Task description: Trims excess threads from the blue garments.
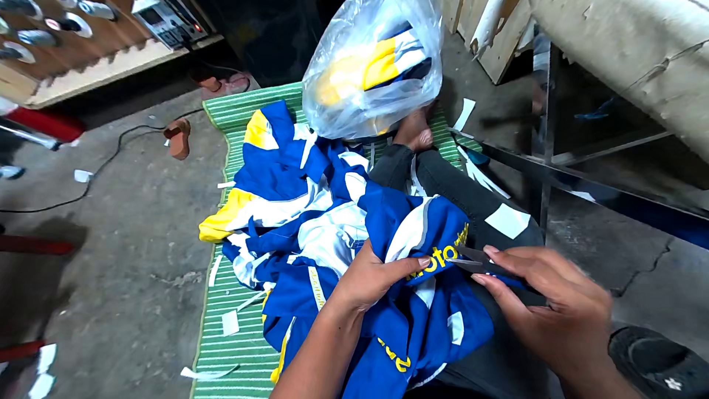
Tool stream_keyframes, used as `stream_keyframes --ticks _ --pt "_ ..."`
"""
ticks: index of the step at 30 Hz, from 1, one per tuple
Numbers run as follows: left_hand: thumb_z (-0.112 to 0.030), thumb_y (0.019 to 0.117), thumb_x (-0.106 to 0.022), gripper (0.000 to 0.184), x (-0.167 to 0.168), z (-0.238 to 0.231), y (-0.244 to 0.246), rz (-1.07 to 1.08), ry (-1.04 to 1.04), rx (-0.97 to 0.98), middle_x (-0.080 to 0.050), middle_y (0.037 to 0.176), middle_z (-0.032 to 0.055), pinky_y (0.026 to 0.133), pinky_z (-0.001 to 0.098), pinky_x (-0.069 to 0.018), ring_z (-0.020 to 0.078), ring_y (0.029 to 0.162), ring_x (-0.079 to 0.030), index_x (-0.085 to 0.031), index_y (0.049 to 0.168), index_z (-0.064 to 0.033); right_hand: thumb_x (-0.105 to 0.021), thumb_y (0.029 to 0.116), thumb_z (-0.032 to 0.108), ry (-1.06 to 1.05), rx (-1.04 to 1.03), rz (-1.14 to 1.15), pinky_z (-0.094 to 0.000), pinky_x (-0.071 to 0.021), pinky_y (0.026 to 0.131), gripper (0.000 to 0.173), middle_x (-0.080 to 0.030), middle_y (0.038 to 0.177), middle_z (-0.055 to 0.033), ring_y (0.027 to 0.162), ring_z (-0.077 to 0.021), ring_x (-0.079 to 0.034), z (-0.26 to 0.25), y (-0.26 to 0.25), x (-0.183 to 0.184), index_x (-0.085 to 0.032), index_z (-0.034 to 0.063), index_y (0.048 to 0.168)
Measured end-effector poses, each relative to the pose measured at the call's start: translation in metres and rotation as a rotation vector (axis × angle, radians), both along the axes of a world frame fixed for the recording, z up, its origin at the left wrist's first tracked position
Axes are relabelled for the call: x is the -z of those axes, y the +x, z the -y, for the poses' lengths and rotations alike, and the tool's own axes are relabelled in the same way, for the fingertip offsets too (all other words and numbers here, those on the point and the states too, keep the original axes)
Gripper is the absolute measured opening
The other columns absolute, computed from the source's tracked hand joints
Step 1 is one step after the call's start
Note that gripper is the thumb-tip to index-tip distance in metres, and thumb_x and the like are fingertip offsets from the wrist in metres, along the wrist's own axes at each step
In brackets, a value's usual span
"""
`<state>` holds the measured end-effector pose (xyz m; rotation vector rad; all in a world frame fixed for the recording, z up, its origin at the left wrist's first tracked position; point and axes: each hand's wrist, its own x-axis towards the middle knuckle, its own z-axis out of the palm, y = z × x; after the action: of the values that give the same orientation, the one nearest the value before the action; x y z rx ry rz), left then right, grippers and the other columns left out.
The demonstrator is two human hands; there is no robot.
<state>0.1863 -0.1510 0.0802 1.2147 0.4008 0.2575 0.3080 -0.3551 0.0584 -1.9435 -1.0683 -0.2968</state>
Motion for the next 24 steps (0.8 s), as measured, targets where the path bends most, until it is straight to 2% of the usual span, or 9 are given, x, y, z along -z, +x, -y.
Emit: stream_keyframes --ticks 14,17,20,24 --pt "0.009 0.0835 -0.069 0.028 -0.0005 0.0012 0.0013 -0.013 0.011 -0.007 -0.074 0.096 -0.0004 0.089 0.0274 -0.0589 0.0067 0.092 -0.071 -0.065 0.107 -0.0052 -0.071 0.0959 0.033 -0.042 0.075 0.132 -0.0354 -0.045 0.072 0.024 -0.077 0.095 -0.0076 0.081 -0.0183 -0.067 -0.0007 -0.0039 -0.0017 -0.081 0.0126 0.104" --pt "0.009 0.0832 -0.069 0.028 -0.0011 0.0014 0.0008 -0.008 0.015 -0.012 -0.074 0.096 -0.0008 0.088 0.0272 -0.0592 0.0065 0.092 -0.071 -0.065 0.107 -0.0054 -0.071 0.0955 0.032 -0.009 0.04 0.045 -0.031 -0.049 0.071 0.027 -0.076 0.097 -0.0101 0.084 -0.0159 -0.068 -0.0024 -0.0038 0.002 -0.08 0.0084 0.105" --pt "0.008 0.0837 -0.07 0.028 0.0014 0.0015 0.0005 0.003 0.02 0.007 -0.074 0.097 -0.0009 0.088 0.0277 -0.0592 0.0069 0.093 -0.071 -0.065 0.108 -0.0053 -0.073 0.0941 0.031 0.012 0.021 -0.026 -0.0253 -0.0497 0.068 0.029 -0.074 0.095 -0.01 0.081 -0.0119 -0.066 -0.0045 -0.0027 0.0062 -0.079 0.0058 0.106" --pt "0.008 0.0832 -0.07 0.029 0.0001 0.0012 0.0011 -0.013 0.026 -0.006 -0.074 0.096 -0.001 0.088 0.0271 -0.059 0.0065 0.092 -0.071 -0.066 0.108 -0.0058 -0.072 0.0947 0.032 -0.007 0.031 0.015 -0.0328 -0.0477 0.072 0.028 -0.076 0.097 -0.0095 0.085 -0.0151 -0.068 -0.0018 -0.0021 0.0043 -0.08 0.0087 0.106"
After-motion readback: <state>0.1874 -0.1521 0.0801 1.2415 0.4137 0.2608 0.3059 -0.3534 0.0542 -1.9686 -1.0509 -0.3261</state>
